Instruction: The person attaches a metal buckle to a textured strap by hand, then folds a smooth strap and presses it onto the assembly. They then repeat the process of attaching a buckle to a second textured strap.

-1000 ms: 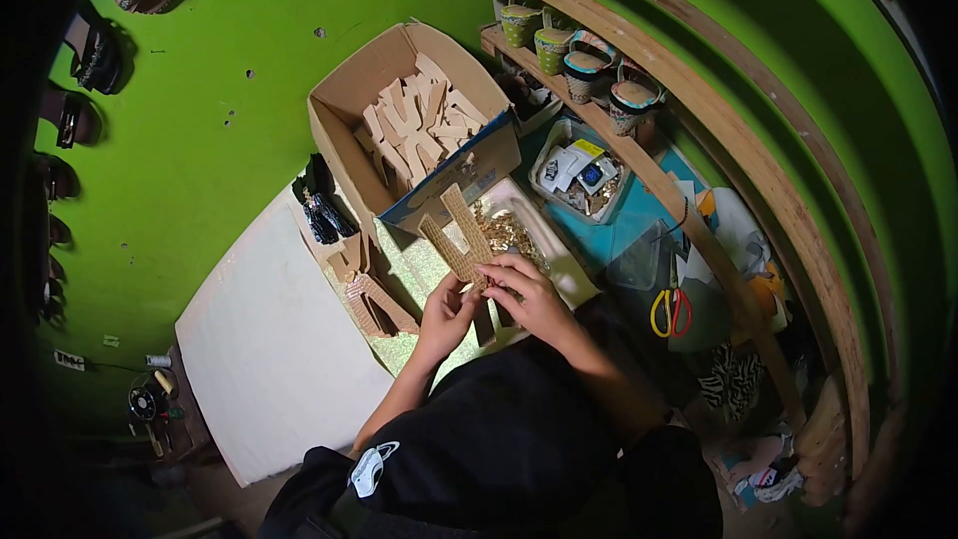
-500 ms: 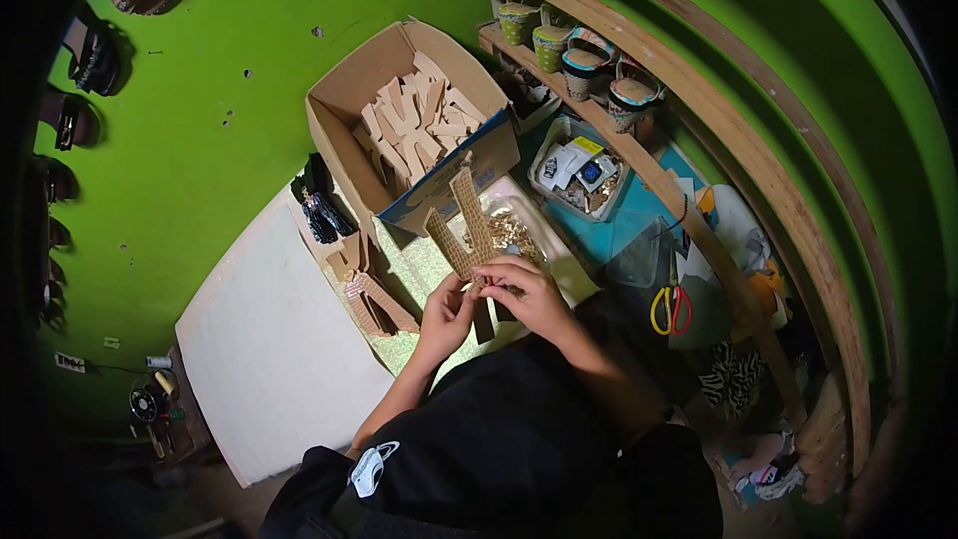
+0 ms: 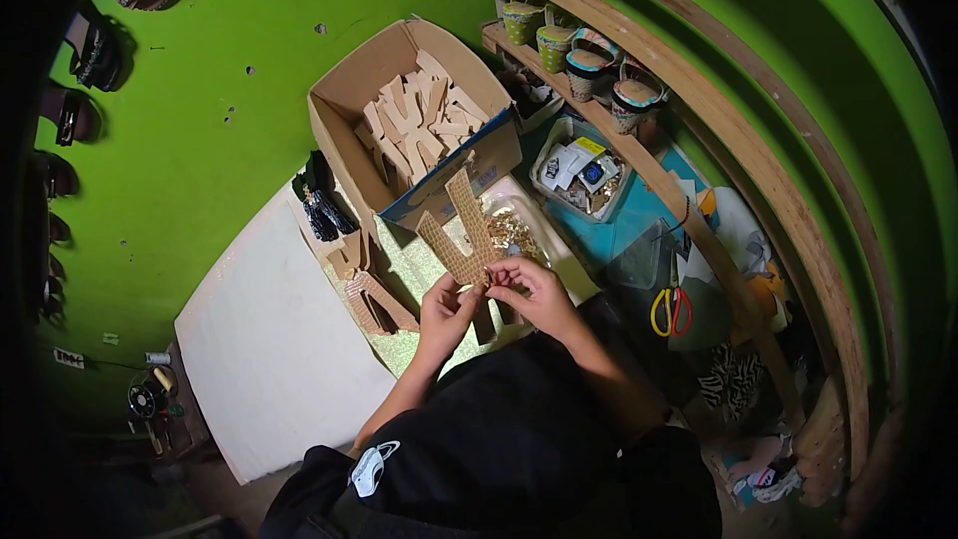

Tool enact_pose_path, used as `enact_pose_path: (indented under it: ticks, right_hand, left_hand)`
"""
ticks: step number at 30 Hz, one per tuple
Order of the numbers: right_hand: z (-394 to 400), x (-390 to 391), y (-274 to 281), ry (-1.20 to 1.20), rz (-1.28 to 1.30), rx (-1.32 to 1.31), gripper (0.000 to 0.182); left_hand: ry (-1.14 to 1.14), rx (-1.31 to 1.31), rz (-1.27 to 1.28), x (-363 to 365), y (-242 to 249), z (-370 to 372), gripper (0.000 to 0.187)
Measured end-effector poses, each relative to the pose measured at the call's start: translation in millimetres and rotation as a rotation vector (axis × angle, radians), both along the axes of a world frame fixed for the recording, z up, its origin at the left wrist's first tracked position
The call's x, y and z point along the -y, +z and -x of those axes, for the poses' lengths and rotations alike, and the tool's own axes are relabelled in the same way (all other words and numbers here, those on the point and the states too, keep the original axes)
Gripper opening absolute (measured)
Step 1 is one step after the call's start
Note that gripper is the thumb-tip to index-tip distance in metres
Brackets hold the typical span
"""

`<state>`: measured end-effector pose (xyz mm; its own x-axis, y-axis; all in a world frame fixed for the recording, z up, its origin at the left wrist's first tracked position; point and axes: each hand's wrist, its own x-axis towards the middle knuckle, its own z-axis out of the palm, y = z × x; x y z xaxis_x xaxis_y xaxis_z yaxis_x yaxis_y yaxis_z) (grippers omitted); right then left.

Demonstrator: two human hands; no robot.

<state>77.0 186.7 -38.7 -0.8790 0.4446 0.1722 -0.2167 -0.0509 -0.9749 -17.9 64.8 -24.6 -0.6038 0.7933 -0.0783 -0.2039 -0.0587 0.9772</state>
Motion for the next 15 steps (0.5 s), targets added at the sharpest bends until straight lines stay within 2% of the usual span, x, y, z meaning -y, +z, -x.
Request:
enact_pose_path:
  ticks: [6,11,14,15]
  right_hand:
    - [-0.9,3.3,-2.7,-0.022,-0.035,0.038,0.025]
    - [-1.9,3.4,-5.3,-0.041,-0.058,0.057,0.025]
    - [-2.1,3.0,2.8,-0.087,-0.176,0.06,0.025]
    - [-2.7,2.5,10.9,-0.094,-0.299,0.067,0.025]
  left_hand:
    - [0.011,0.027,-0.04,-0.1,0.3,0.0,0.012]
    - [-0.004,0.037,-0.043,0.6,-4.5,3.4,0.018]
    - [-0.019,0.115,-0.033,0.9,1.2,5.6,0.02]
    - [-0.019,0.115,-0.033,1.7,0.1,6.3,0.02]
